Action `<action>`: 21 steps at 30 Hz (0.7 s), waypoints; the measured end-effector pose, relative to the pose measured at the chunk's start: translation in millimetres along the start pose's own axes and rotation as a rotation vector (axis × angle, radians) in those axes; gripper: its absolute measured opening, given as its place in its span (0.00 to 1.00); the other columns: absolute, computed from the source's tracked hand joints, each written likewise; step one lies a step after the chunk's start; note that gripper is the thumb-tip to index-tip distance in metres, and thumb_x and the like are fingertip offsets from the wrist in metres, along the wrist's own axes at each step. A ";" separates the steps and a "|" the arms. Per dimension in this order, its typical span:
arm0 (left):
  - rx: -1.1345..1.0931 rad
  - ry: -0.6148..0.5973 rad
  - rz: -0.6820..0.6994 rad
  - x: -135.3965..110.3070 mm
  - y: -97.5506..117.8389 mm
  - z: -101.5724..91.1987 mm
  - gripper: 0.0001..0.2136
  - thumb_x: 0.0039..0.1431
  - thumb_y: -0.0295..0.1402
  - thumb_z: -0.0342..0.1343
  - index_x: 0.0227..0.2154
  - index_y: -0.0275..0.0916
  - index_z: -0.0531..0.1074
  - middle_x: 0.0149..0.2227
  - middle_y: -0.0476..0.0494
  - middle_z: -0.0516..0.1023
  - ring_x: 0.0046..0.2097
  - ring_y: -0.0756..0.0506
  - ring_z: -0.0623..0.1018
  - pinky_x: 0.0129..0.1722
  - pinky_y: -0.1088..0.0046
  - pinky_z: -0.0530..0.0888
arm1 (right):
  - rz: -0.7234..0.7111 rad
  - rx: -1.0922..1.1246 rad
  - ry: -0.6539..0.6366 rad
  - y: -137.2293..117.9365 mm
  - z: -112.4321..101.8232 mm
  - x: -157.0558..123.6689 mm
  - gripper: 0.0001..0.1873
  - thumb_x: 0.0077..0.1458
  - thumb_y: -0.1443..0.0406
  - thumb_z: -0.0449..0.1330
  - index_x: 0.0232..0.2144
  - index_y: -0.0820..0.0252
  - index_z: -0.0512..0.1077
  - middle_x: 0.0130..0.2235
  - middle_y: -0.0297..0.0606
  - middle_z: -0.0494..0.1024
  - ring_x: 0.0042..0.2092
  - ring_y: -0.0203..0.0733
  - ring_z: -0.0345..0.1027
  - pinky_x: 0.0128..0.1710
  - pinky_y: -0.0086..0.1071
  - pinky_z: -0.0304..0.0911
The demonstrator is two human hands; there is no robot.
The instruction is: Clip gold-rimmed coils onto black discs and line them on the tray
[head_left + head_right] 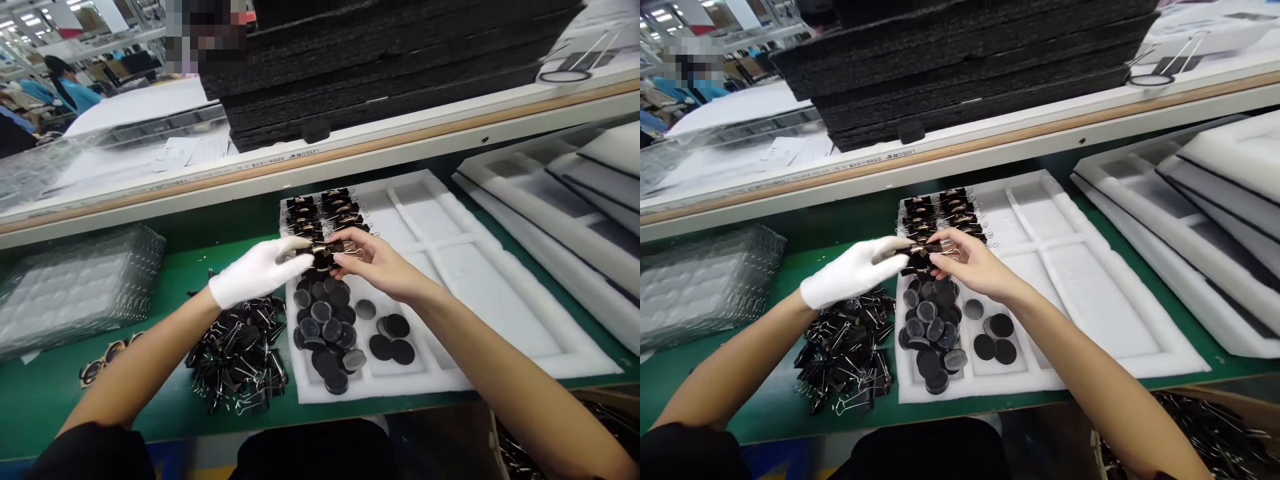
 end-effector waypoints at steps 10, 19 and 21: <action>0.340 0.259 -0.051 163.3 10.9 27.8 0.25 0.66 0.50 0.52 0.57 0.38 0.74 0.50 0.36 0.82 0.51 0.37 0.80 0.51 0.64 0.74 | 0.046 -0.922 0.774 50.4 -101.3 -3.1 0.22 0.68 0.59 0.48 0.57 0.63 0.71 0.57 0.58 0.74 0.61 0.63 0.65 0.60 0.61 0.61; 0.515 0.198 -0.124 283.8 32.5 62.3 0.24 0.64 0.45 0.52 0.60 0.45 0.72 0.60 0.38 0.77 0.61 0.35 0.74 0.62 0.56 0.68 | 0.210 -1.157 0.679 74.8 -94.2 0.7 0.22 0.69 0.63 0.46 0.56 0.64 0.74 0.63 0.60 0.66 0.66 0.64 0.51 0.62 0.59 0.51; 0.551 0.175 -0.147 292.5 30.6 64.6 0.23 0.61 0.45 0.54 0.57 0.44 0.75 0.59 0.37 0.78 0.61 0.33 0.74 0.62 0.52 0.67 | 0.215 -1.165 0.673 75.1 -95.8 1.7 0.22 0.69 0.62 0.46 0.54 0.63 0.75 0.63 0.59 0.66 0.65 0.64 0.51 0.62 0.59 0.51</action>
Point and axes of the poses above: each hand's wrist, its own x-axis towards the middle knuckle, its own z-axis out of the palm, y = z × x, the point moved 3 cm from there along x, towards the middle knuckle
